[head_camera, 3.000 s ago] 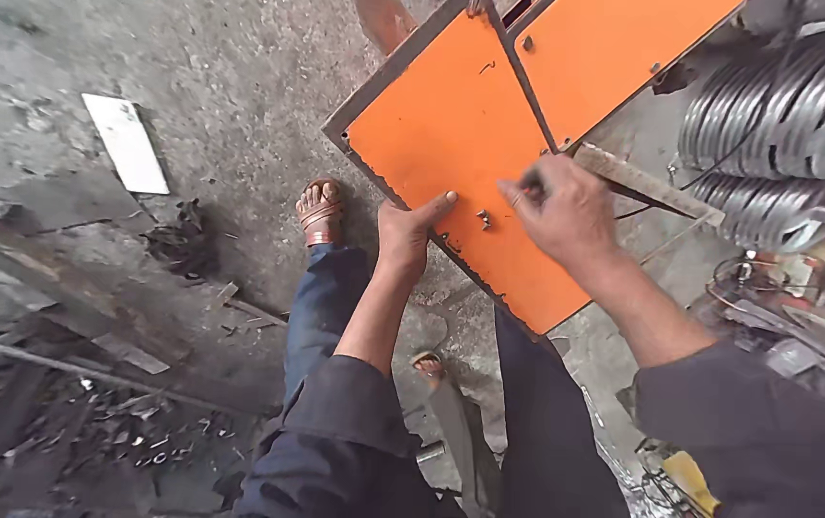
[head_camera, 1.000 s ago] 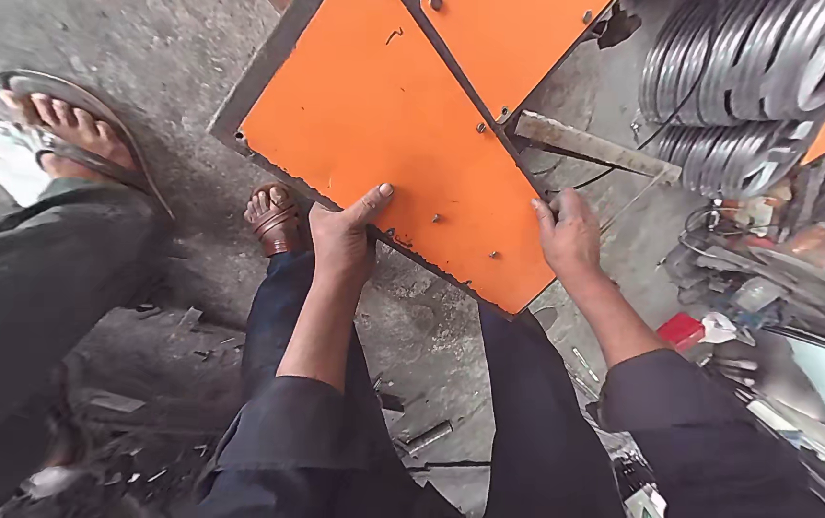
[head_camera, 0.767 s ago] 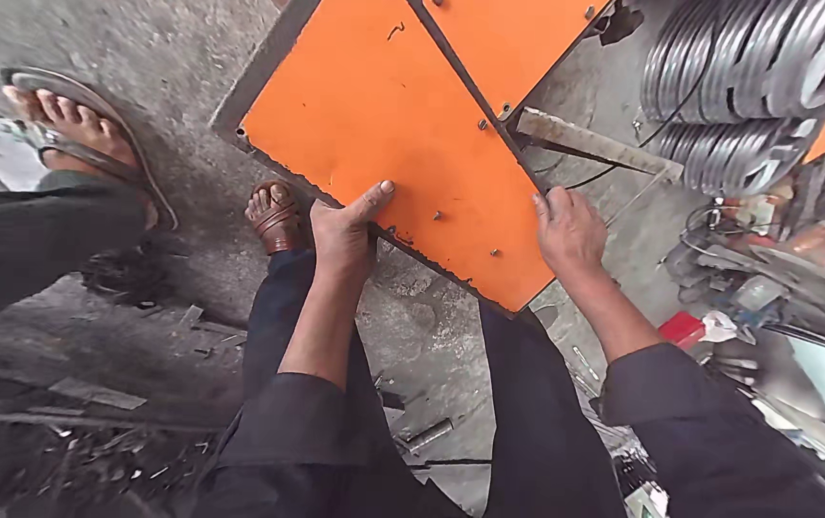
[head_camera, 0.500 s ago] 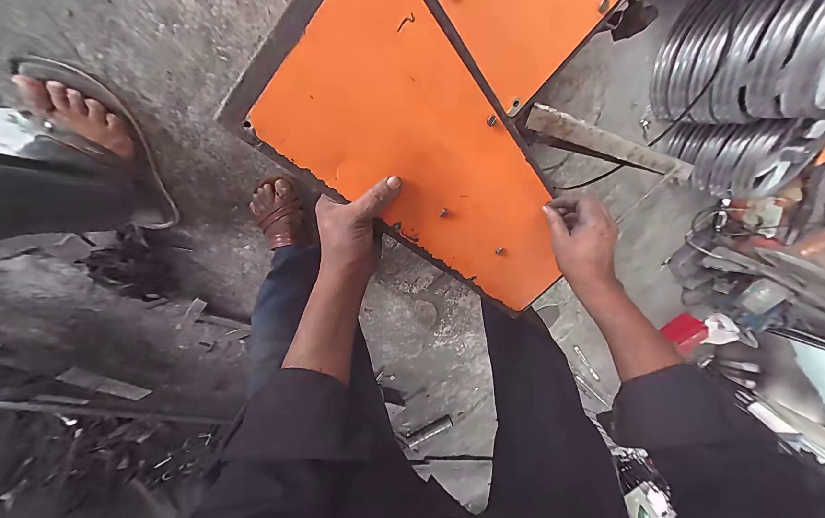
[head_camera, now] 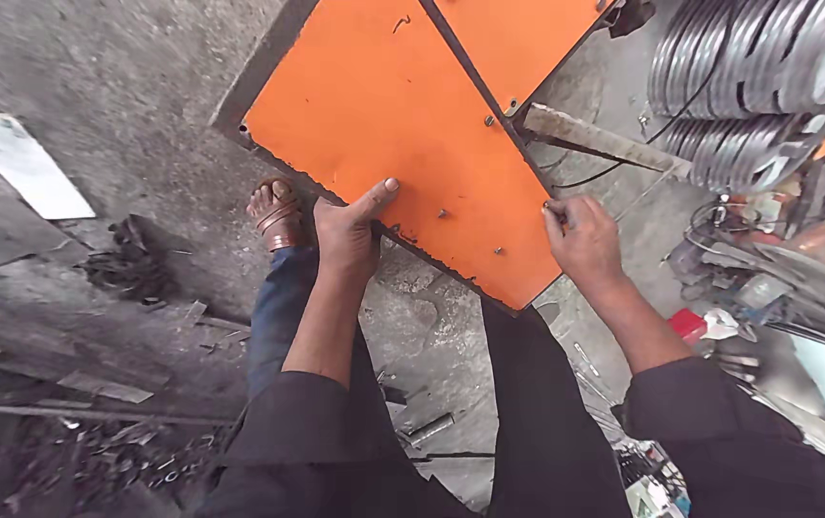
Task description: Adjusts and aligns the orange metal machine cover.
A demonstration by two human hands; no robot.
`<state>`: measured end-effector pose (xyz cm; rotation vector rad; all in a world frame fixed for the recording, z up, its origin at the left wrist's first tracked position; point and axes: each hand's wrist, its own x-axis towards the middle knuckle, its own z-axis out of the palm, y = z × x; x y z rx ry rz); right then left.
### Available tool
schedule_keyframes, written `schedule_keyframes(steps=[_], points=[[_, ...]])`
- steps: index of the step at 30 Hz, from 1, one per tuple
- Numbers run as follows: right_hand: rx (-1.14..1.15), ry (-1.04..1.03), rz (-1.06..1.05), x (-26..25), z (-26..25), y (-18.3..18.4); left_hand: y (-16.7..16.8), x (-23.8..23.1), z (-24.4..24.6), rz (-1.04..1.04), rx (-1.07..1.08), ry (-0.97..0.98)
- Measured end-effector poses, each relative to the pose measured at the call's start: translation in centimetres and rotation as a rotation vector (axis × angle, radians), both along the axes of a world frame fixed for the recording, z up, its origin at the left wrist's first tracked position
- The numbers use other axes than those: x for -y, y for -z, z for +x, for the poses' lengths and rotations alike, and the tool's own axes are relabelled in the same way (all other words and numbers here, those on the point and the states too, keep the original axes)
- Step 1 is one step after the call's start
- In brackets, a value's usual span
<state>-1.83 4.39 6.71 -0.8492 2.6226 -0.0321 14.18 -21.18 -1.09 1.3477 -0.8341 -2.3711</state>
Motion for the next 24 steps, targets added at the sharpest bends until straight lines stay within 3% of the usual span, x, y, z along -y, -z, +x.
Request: schedule_keyframes(steps=[8, 13, 16, 20, 24], points=[[-0.007, 0.026, 0.137, 0.9, 0.2, -0.1, 0.1, 0.1, 0.1, 0.004, 0.006, 0.015], [-0.081, -0.064, 0.267, 1.1, 0.4, 0.7, 0.4, 0.0, 0.2, 0.000, -0.016, 0.011], [-0.077, -0.029, 0.204, 0.8, 0.6, 0.8, 0.3, 0.0, 0.2, -0.003, -0.026, 0.002], [0.038, 0.209, -0.041, 0.2, 0.4, 0.3, 0.3, 0.0, 0.2, -0.002, -0.032, 0.001], [0.015, 0.058, -0.059, 0.0, 0.0, 0.0, 0.3, 0.0, 0.1, 0.014, -0.024, 0.005]])
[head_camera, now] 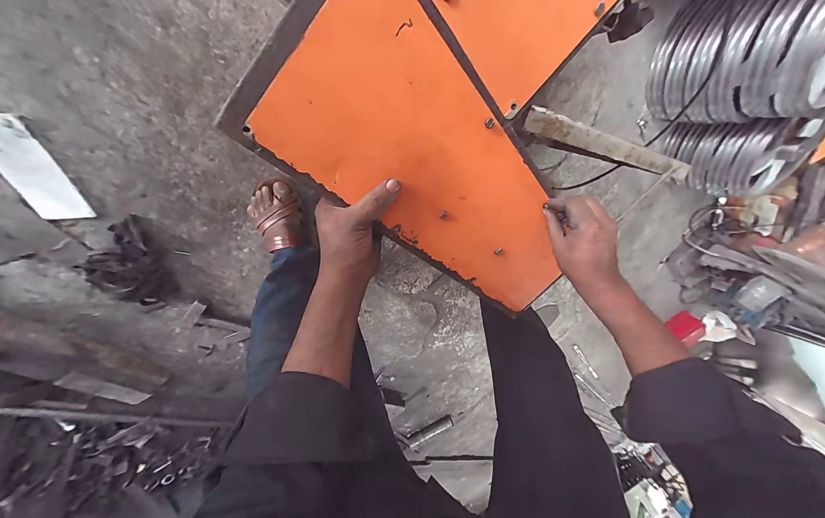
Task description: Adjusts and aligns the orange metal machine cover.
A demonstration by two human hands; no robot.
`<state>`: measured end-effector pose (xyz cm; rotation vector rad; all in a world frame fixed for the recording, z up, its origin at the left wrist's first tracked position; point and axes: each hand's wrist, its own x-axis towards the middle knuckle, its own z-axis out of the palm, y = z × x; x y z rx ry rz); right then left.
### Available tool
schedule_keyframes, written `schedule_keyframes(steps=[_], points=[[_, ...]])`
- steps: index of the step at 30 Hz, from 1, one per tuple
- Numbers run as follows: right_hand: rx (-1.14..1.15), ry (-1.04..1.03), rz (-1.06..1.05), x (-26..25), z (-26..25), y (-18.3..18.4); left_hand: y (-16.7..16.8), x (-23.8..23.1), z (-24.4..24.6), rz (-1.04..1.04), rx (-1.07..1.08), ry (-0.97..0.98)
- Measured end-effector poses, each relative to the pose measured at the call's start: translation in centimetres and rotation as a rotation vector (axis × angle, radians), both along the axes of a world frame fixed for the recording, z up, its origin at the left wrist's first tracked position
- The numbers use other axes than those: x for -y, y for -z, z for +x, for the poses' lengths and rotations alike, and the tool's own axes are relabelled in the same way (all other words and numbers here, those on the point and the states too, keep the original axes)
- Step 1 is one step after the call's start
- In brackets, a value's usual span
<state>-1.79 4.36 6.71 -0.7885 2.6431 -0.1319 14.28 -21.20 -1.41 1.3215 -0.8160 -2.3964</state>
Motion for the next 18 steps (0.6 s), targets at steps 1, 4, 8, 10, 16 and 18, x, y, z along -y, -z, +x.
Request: schedule_keyframes(steps=[1, 4, 8, 10, 16, 18], points=[[-0.004, -0.035, 0.015, 0.0, -0.1, -0.1, 0.0, 0.0, 0.0, 0.001, -0.001, 0.002], [-0.029, -0.115, 0.032, -0.3, -0.2, 0.0, -0.1, 0.0, 0.1, -0.015, 0.002, -0.006], [-0.064, -0.122, 0.008, -0.5, -0.3, 0.3, 0.0, 0.0, 0.0, -0.018, -0.009, -0.001], [-0.058, -0.092, 0.032, -0.4, -0.1, 0.4, 0.0, 0.0, 0.1, -0.012, -0.009, 0.003], [-0.026, -0.094, 0.268, 1.2, 0.0, -0.2, -0.1, 0.1, 0.1, 0.007, 0.007, 0.000], [-0.028, -0.127, 0.311, 1.2, -0.2, -0.1, -0.1, 0.1, 0.1, 0.000, 0.006, 0.008]])
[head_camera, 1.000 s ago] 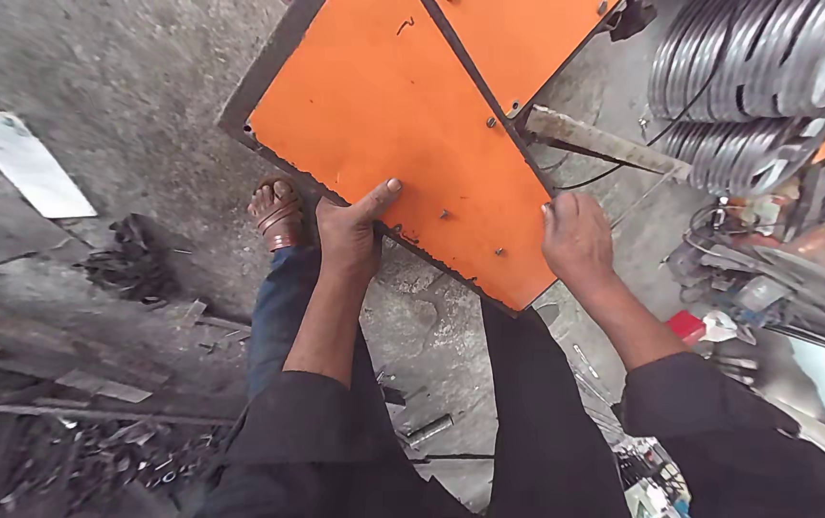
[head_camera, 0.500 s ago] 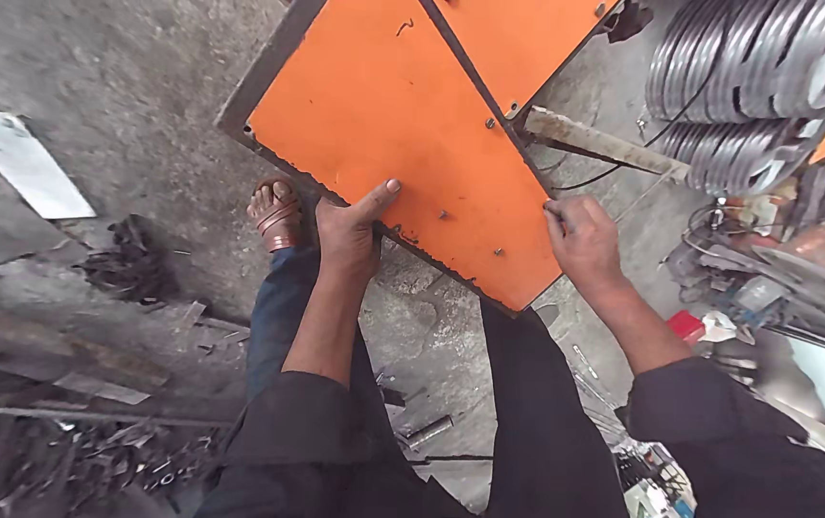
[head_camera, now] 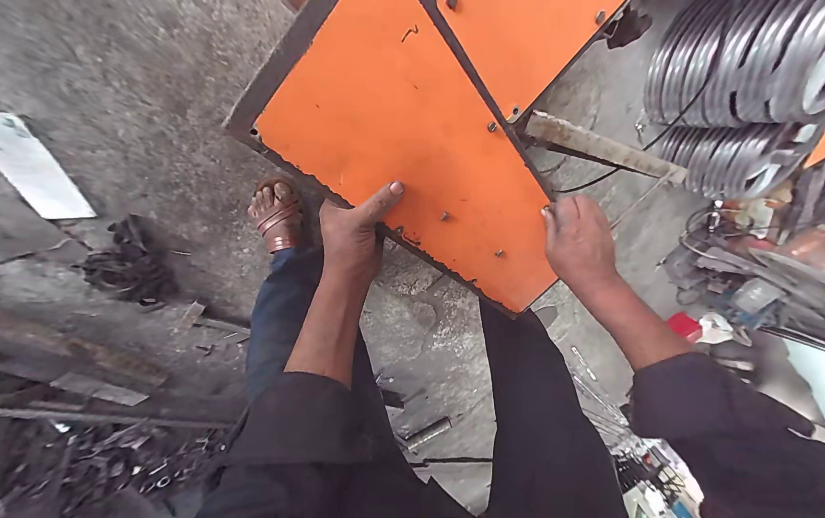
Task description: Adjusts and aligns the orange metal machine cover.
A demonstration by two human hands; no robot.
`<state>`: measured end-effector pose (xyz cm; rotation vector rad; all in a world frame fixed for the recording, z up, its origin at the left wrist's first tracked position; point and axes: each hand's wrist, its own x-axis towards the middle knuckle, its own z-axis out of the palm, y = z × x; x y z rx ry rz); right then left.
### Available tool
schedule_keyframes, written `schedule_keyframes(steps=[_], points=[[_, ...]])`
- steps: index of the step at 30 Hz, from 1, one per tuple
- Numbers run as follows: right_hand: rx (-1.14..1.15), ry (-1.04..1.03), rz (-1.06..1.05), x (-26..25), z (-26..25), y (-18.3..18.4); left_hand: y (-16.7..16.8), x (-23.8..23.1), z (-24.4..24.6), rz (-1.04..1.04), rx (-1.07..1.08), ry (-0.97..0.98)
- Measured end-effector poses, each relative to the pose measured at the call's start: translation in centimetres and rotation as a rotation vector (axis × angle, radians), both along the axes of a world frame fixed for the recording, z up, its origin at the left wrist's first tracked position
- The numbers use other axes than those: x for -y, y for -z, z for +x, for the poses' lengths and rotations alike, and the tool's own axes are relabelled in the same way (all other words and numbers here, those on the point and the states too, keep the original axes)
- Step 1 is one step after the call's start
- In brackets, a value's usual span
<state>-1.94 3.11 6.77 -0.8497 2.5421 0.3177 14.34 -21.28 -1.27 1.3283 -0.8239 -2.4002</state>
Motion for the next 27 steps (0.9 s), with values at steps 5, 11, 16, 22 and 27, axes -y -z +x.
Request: schedule_keyframes(steps=[5, 11, 16, 22, 27], points=[[0.018, 0.000, -0.001, -0.1, -0.4, -0.1, -0.1, 0.1, 0.1, 0.016, -0.001, -0.002], [-0.046, -0.056, 0.107, -0.5, -0.3, 0.8, -0.1, 0.0, 0.1, 0.000, 0.018, 0.022], [0.085, 0.230, -0.036, 0.3, 0.3, 0.3, -0.1, 0.1, 0.1, 0.010, 0.017, 0.003], [0.165, 0.565, -0.215, 0.0, -0.1, 0.4, -0.2, 0.1, -0.1, 0.006, 0.014, 0.006], [0.212, 0.662, -0.427, -0.9, 0.0, 0.6, -0.1, 0.0, 0.1, 0.008, 0.012, 0.016]])
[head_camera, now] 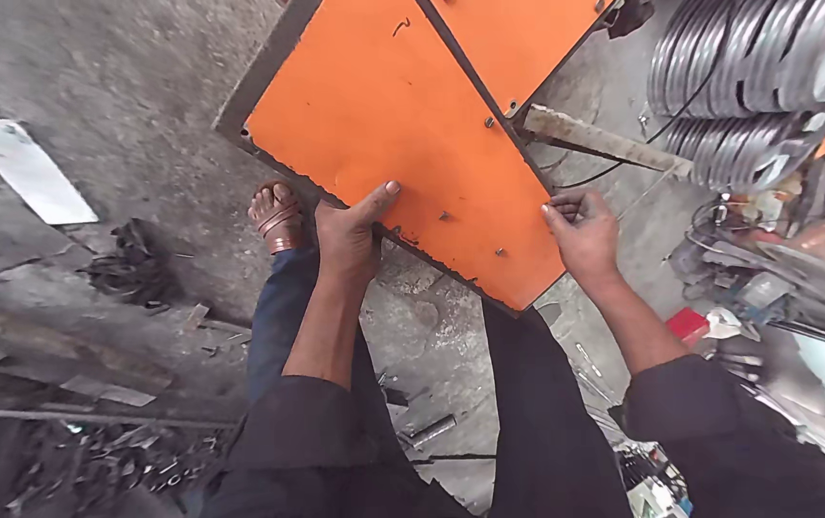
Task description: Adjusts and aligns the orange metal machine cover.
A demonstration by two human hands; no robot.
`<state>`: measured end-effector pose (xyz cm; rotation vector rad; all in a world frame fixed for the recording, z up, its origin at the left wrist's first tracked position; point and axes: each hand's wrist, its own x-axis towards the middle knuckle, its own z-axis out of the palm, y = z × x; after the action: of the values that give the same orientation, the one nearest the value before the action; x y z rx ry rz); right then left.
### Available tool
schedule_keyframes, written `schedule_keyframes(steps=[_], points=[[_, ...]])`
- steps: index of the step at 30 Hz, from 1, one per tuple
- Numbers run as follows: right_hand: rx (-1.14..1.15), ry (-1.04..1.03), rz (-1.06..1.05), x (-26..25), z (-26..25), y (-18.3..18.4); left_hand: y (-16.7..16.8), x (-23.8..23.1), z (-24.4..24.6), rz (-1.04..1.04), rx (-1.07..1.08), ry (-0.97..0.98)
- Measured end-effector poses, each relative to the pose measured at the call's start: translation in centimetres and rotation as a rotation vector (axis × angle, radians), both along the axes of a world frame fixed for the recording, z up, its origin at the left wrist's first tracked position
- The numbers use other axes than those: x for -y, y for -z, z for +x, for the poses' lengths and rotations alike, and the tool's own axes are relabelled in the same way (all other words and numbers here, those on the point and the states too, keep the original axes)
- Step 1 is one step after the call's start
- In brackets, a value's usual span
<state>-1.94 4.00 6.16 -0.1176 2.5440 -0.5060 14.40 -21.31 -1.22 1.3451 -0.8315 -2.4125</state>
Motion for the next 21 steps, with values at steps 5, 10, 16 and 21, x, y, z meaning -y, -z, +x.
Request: schedule_keyframes(steps=[5, 10, 16, 21], points=[[0.043, 0.122, -0.048, -1.0, 0.5, -1.1, 0.0, 0.0, 0.0, -0.004, -0.003, -0.013], [0.059, 0.103, -0.009, -1.4, 0.3, -1.8, 0.0, -0.1, 0.0, 0.005, 0.019, -0.002], [-0.004, 0.131, -0.104, -1.4, 0.1, -1.5, -0.3, -0.1, 0.2, 0.000, 0.021, 0.020], [-0.055, -0.021, -0.003, -0.5, 0.2, -0.7, -0.7, -0.1, 0.5, -0.009, 0.031, 0.070]])
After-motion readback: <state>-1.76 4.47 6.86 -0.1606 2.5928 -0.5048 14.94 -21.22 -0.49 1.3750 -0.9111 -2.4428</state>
